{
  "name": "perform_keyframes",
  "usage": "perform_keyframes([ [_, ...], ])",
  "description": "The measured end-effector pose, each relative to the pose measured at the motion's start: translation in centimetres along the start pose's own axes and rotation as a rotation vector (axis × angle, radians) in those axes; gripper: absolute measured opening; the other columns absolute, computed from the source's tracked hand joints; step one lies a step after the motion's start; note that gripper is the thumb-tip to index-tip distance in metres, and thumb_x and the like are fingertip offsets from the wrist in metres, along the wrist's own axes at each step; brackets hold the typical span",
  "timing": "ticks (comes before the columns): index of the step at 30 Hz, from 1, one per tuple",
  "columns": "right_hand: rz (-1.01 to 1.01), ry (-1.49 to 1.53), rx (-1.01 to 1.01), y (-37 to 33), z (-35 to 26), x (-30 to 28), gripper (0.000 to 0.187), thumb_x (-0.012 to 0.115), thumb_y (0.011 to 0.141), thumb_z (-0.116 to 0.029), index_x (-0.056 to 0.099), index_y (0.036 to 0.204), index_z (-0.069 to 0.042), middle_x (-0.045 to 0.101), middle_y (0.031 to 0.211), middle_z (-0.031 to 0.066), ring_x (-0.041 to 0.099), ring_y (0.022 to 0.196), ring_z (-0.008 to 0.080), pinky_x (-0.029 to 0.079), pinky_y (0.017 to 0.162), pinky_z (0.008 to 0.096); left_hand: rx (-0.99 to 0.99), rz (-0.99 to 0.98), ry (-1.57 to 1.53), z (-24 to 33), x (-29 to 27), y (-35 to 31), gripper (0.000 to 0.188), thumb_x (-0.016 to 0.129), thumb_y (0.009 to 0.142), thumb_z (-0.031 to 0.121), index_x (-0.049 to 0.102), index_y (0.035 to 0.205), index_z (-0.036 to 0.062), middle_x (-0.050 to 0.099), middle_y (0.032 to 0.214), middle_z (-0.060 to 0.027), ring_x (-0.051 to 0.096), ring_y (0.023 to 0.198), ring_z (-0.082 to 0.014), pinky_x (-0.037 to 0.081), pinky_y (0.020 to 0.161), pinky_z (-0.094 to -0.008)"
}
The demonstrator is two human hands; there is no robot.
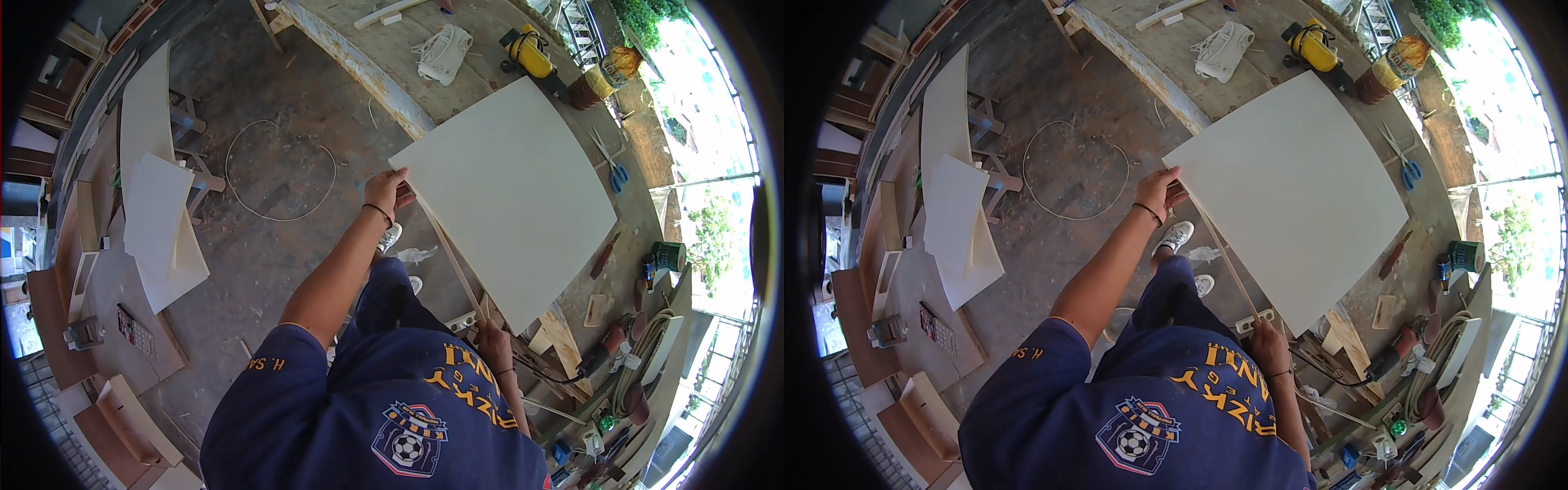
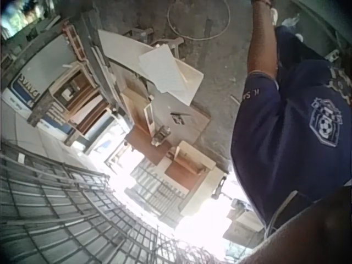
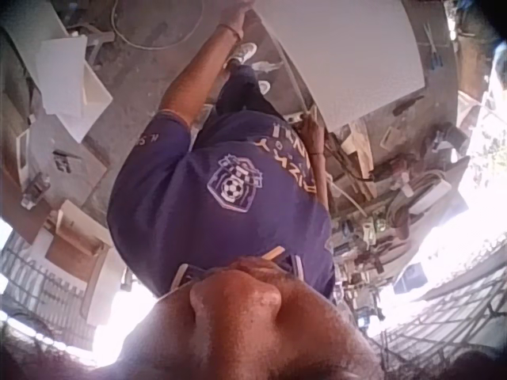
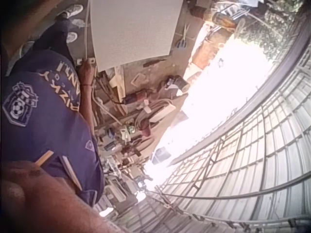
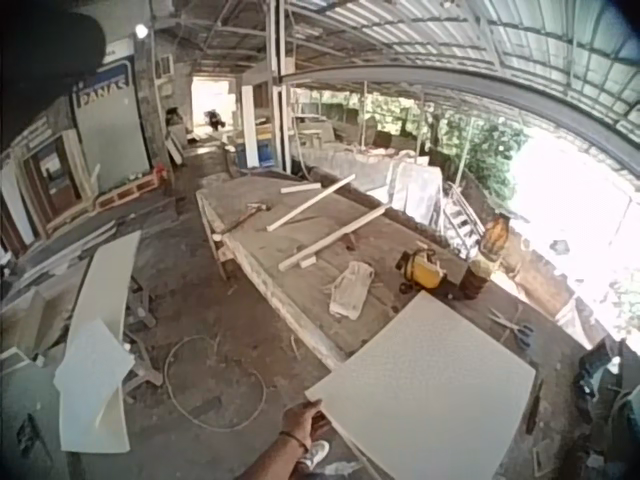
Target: The person applies a wooden strip to the edge of a white board and uses a wooden block to press it firmly into place.
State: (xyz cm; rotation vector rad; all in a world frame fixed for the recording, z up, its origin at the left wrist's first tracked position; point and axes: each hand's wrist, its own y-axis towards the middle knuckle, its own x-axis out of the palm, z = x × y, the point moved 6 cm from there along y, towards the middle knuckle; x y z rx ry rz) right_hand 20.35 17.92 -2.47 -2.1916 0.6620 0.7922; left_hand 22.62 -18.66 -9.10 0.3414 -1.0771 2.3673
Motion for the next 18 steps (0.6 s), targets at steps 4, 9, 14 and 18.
perform_keyframes([
  [4,0.029,0.080,0.002,0.0,-0.4,-0.2,0.023,0.048,0.089,-0.022,0.051,0.076,-0.003,0.055,0.061,0.0220,0.056,0.063,0.0411,0.042,0.053,0.0465,0.006,0.009,0.003,0.1,-0.2,0.1,0.028,0.063,0.083,0.022,0.056,0.103,0.0035,0.064,0.090,-0.0057,0.064,0.077,-0.0166,0.055,0.063,-0.0311],
  [9,0.056,0.013,-0.051,-0.2,-0.8,-0.4,0.023,0.047,0.089,-0.022,0.052,0.078,-0.003,0.055,0.061,0.0211,0.056,0.062,0.0410,0.043,0.054,0.0463,-0.026,-0.022,0.003,0.3,0.1,-0.1,0.022,0.063,0.084,0.021,0.055,0.098,0.0055,0.062,0.089,-0.0060,0.064,0.076,-0.0174,0.056,0.061,-0.0293],
  [14,0.035,0.080,0.062,0.0,-1.1,-0.7,0.022,0.045,0.090,-0.020,0.055,0.082,-0.003,0.058,0.061,0.0179,0.060,0.063,0.0359,0.046,0.055,0.0425,-0.029,-0.022,0.013,0.3,0.0,0.1,0.022,0.062,0.084,0.021,0.055,0.098,0.0058,0.063,0.089,-0.0052,0.064,0.076,-0.0166,0.056,0.060,-0.0277],
  [18,0.117,-0.026,0.026,0.3,-0.1,-0.4,0.023,0.044,0.091,-0.019,0.057,0.084,-0.002,0.060,0.062,0.0150,0.063,0.062,0.0311,0.048,0.056,0.0384,-0.021,-0.012,0.012,0.3,0.2,0.0,0.021,0.062,0.085,0.021,0.055,0.098,0.0064,0.063,0.087,-0.0040,0.064,0.075,-0.0157,0.056,0.059,-0.0266],
])
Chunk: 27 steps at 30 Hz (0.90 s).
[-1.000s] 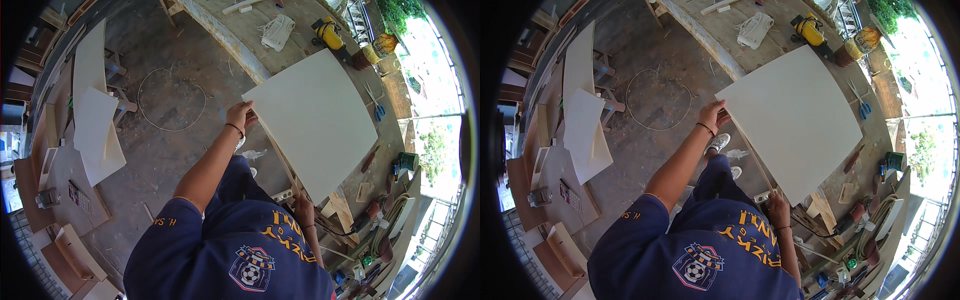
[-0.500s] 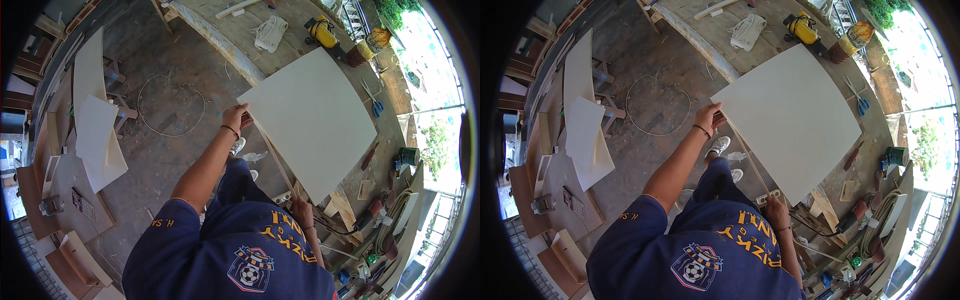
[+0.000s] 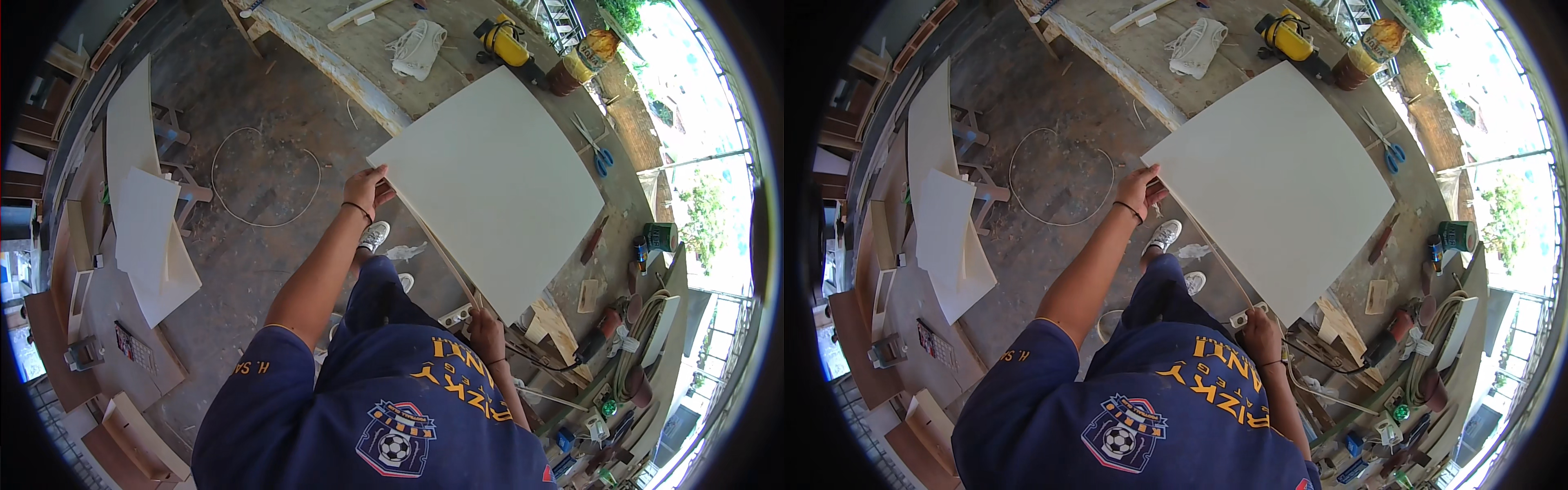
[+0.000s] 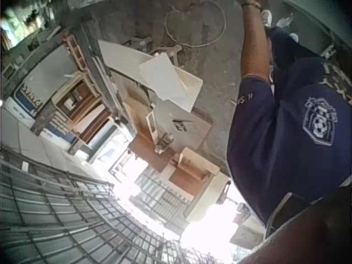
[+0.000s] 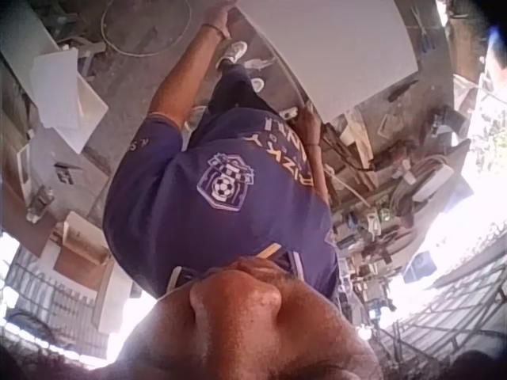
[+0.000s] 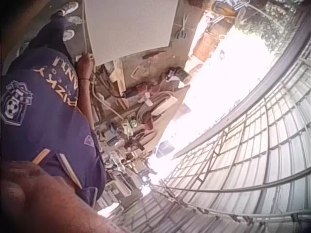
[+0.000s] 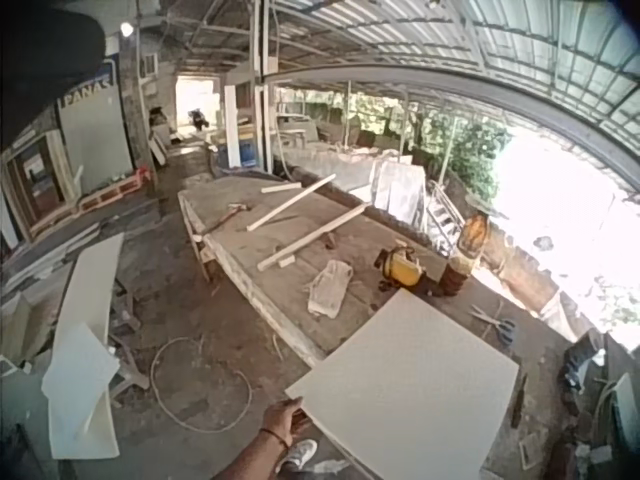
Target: The person applies a wooden strip to the edge of a white board and uses a wooden block to press it firmly into place.
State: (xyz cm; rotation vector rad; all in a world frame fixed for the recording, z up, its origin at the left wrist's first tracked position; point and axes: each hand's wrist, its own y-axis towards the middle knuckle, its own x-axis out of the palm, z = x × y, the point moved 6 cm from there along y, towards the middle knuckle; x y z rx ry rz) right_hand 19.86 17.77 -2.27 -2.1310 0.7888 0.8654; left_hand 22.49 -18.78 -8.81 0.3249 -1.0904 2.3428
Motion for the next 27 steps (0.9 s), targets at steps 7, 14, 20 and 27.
perform_keyframes([
  [7,0.039,0.071,0.031,0.3,0.4,0.3,0.025,0.046,0.091,-0.024,0.054,0.080,-0.003,0.058,0.063,0.0198,0.057,0.065,0.0405,0.043,0.056,0.0481,0.013,0.004,-0.001,0.0,0.3,0.0,0.021,0.063,0.084,0.021,0.055,0.098,0.0066,0.063,0.088,-0.0041,0.064,0.075,-0.0165,0.057,0.059,-0.0272],
  [14,0.049,0.059,0.011,0.7,0.8,0.9,0.024,0.046,0.091,-0.023,0.052,0.078,-0.003,0.058,0.061,0.0183,0.057,0.063,0.0397,0.043,0.054,0.0479,0.028,0.015,-0.011,0.0,0.2,0.0,0.022,0.063,0.084,0.021,0.056,0.097,0.0047,0.063,0.087,-0.0041,0.065,0.073,-0.0167,0.056,0.060,-0.0274],
  [20,0.064,0.090,0.035,0.7,0.6,0.6,0.025,0.046,0.091,-0.023,0.051,0.077,-0.003,0.058,0.062,0.0191,0.057,0.064,0.0402,0.042,0.055,0.0477,0.031,0.012,0.000,0.1,0.4,-0.1,0.022,0.063,0.084,0.022,0.056,0.097,0.0050,0.063,0.087,-0.0052,0.065,0.073,-0.0168,0.057,0.059,-0.0271],
  [27,0.068,0.011,0.020,1.3,1.6,0.8,0.031,0.039,0.092,-0.023,0.059,0.085,0.000,0.060,0.062,0.0148,0.063,0.062,0.0296,0.048,0.059,0.0383,0.095,0.191,-0.021,0.4,0.2,-0.2,0.032,0.063,0.083,0.014,0.043,0.106,0.0039,0.061,0.094,-0.0095,0.065,0.074,-0.0213,0.056,0.058,-0.0335],
])
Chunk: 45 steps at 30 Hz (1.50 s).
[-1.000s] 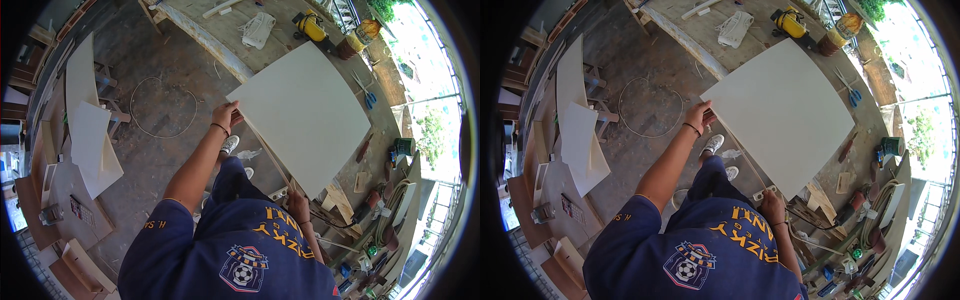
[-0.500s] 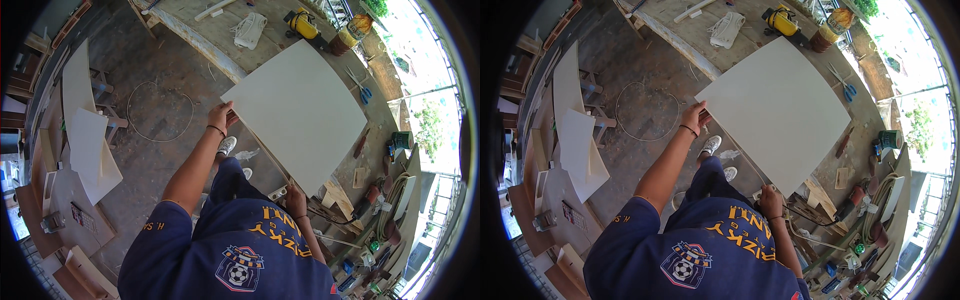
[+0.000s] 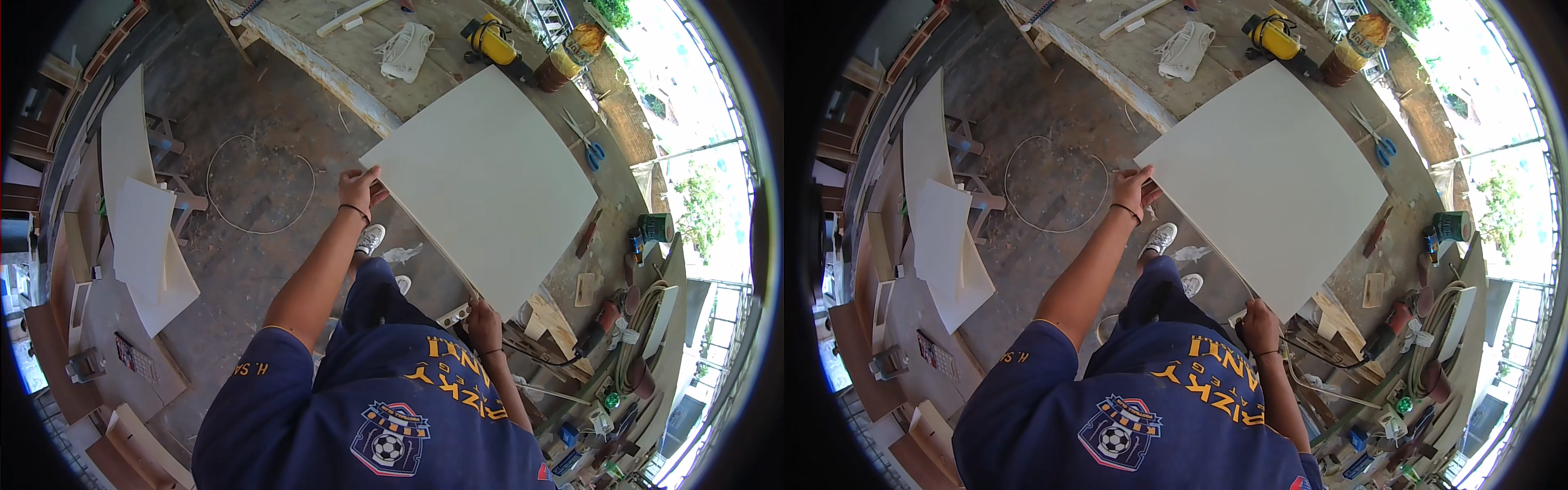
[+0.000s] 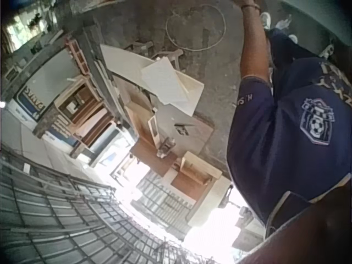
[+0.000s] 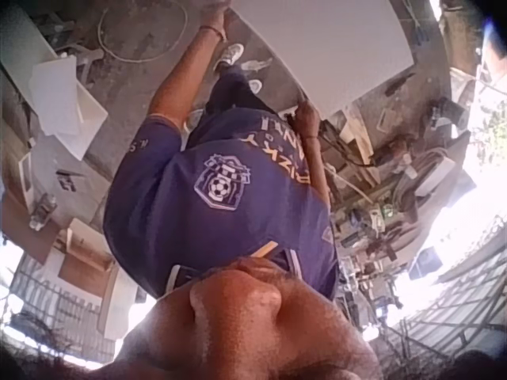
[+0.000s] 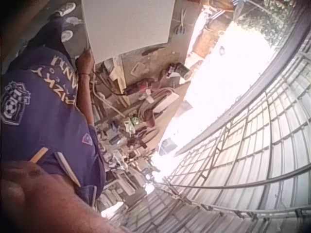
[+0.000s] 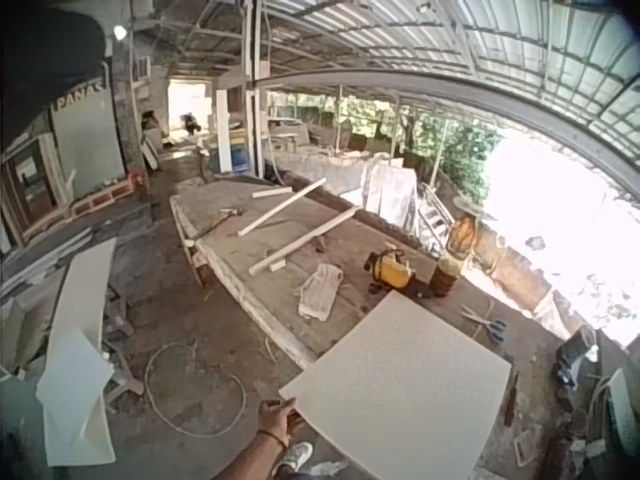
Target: The person applies a wooden strip to the edge of a white board and uses a wooden block to press it firmly into place.
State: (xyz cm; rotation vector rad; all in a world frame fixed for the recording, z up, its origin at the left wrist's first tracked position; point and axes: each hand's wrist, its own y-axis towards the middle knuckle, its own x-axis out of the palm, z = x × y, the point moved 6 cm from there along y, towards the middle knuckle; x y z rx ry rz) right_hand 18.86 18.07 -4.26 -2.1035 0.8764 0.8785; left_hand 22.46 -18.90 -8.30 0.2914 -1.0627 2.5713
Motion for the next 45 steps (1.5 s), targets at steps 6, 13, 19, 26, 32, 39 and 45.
perform_keyframes([
  [6,0.031,0.114,0.036,-0.4,-0.6,-0.2,0.025,0.046,0.090,-0.022,0.052,0.076,-0.001,0.056,0.065,0.0214,0.056,0.066,0.0412,0.042,0.057,0.0471,0.171,0.060,0.018,0.4,1.0,-1.4,0.038,0.062,0.082,0.010,0.039,0.111,0.0078,0.061,0.096,-0.0098,0.063,0.072,-0.0205,0.055,0.055,-0.0332],
  [13,0.036,0.114,0.029,-0.4,-1.5,-0.7,0.025,0.046,0.090,-0.022,0.050,0.074,-0.002,0.057,0.061,0.0191,0.058,0.062,0.0393,0.043,0.056,0.0462,0.310,0.090,0.280,-1.2,1.3,-1.6,0.056,0.058,0.085,0.011,0.031,0.133,0.0105,0.059,0.100,-0.0075,0.061,0.078,-0.0159,0.054,0.053,-0.0302],
  [19,0.085,0.038,0.004,-0.2,-0.8,-0.5,0.025,0.046,0.090,-0.022,0.049,0.073,-0.003,0.055,0.060,0.0212,0.056,0.063,0.0418,0.042,0.055,0.0486,0.311,0.050,0.221,-1.6,1.7,-1.8,0.058,0.057,0.086,0.011,0.028,0.136,0.0107,0.057,0.103,-0.0105,0.060,0.084,-0.0183,0.058,0.056,-0.0331],
  [26,0.102,0.046,0.020,-0.3,-0.9,-0.8,0.025,0.046,0.090,-0.022,0.051,0.075,-0.002,0.056,0.064,0.0214,0.056,0.066,0.0415,0.042,0.058,0.0484,0.676,0.002,0.519,-2.4,1.5,-3.1,0.053,0.058,0.085,0.012,0.034,0.132,0.0047,0.048,0.122,-0.0189,0.057,0.100,-0.0292,0.052,0.074,-0.0399],
  [32,0.128,0.056,0.013,-0.3,-0.8,-0.8,0.026,0.046,0.090,-0.022,0.051,0.075,-0.001,0.055,0.065,0.0220,0.055,0.066,0.0413,0.042,0.059,0.0480,1.338,-0.239,1.325,-0.9,4.3,-10.8,0.038,0.061,0.081,0.018,0.055,0.117,0.0080,0.043,0.132,-0.0155,0.037,0.126,-0.0341,0.029,0.101,-0.0527],
  [39,0.116,0.039,0.010,-0.7,-1.2,-0.9,0.024,0.046,0.090,-0.022,0.050,0.075,-0.003,0.055,0.063,0.0223,0.055,0.065,0.0418,0.041,0.058,0.0508,1.497,-0.860,1.498,-1.7,5.2,-9.5,0.024,0.062,0.079,0.016,0.066,0.102,0.0160,0.056,0.122,-0.0024,0.044,0.123,-0.0237,0.034,0.101,-0.0454],
  [45,0.139,0.057,0.024,-0.9,-1.1,-0.6,0.023,0.046,0.089,-0.022,0.050,0.076,-0.003,0.055,0.062,0.0225,0.055,0.064,0.0421,0.041,0.057,0.0509,1.521,-0.903,1.488,-1.2,5.8,-9.7,0.014,0.065,0.076,0.014,0.066,0.090,0.0145,0.057,0.120,-0.0026,0.048,0.119,-0.0228,0.040,0.097,-0.0430],
])
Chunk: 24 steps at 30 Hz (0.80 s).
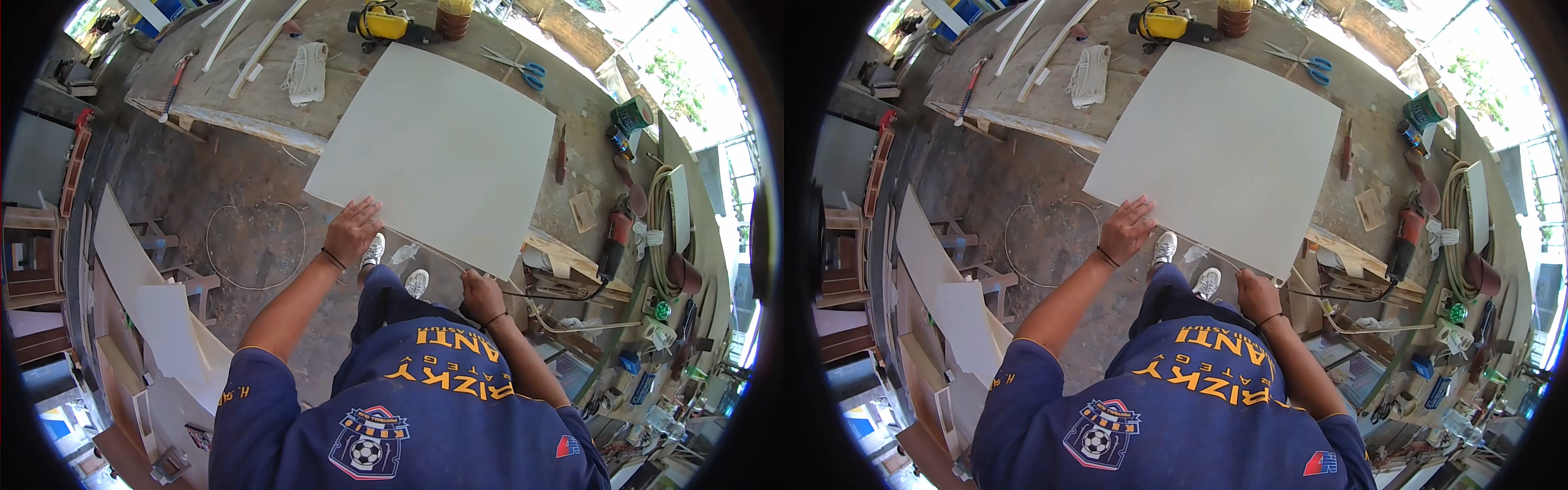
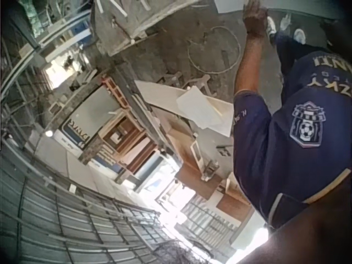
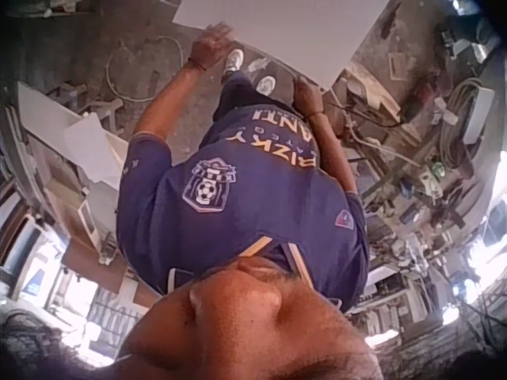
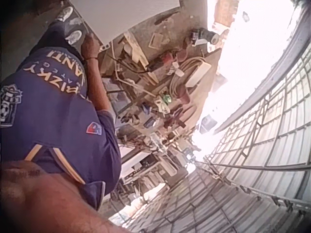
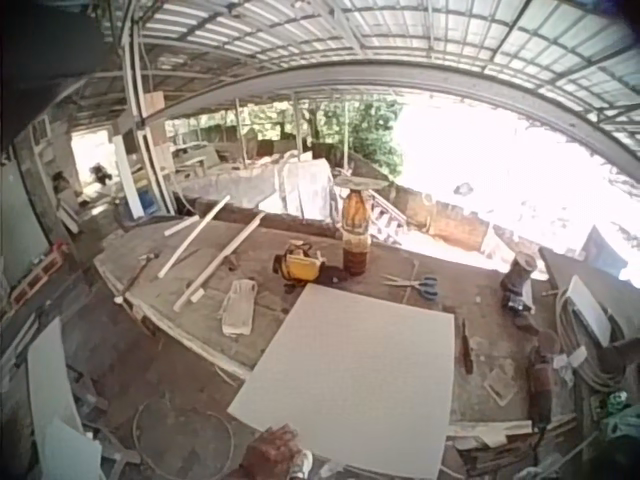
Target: The person applies a wooden strip to the edge of a white board and uses a wooden block to press it firmly into place.
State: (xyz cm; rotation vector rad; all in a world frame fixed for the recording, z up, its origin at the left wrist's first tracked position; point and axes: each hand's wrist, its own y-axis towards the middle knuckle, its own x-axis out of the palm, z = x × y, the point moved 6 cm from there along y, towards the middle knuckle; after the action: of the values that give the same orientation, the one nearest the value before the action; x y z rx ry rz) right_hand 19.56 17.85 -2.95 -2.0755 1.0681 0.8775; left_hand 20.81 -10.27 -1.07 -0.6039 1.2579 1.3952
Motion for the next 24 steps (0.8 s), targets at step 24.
perform_keyframes([
  [24,0.006,0.021,0.020,0.3,0.5,-0.1,0.024,0.046,0.089,-0.022,0.052,0.077,-0.002,0.056,0.065,0.0232,0.055,0.065,0.0426,0.042,0.058,0.0505,0.077,-0.027,0.041,0.4,-0.3,1.4,0.014,0.069,0.072,0.019,0.063,0.082,0.0115,0.060,0.111,0.0000,0.051,0.112,-0.0211,0.038,0.095,-0.0421],
])
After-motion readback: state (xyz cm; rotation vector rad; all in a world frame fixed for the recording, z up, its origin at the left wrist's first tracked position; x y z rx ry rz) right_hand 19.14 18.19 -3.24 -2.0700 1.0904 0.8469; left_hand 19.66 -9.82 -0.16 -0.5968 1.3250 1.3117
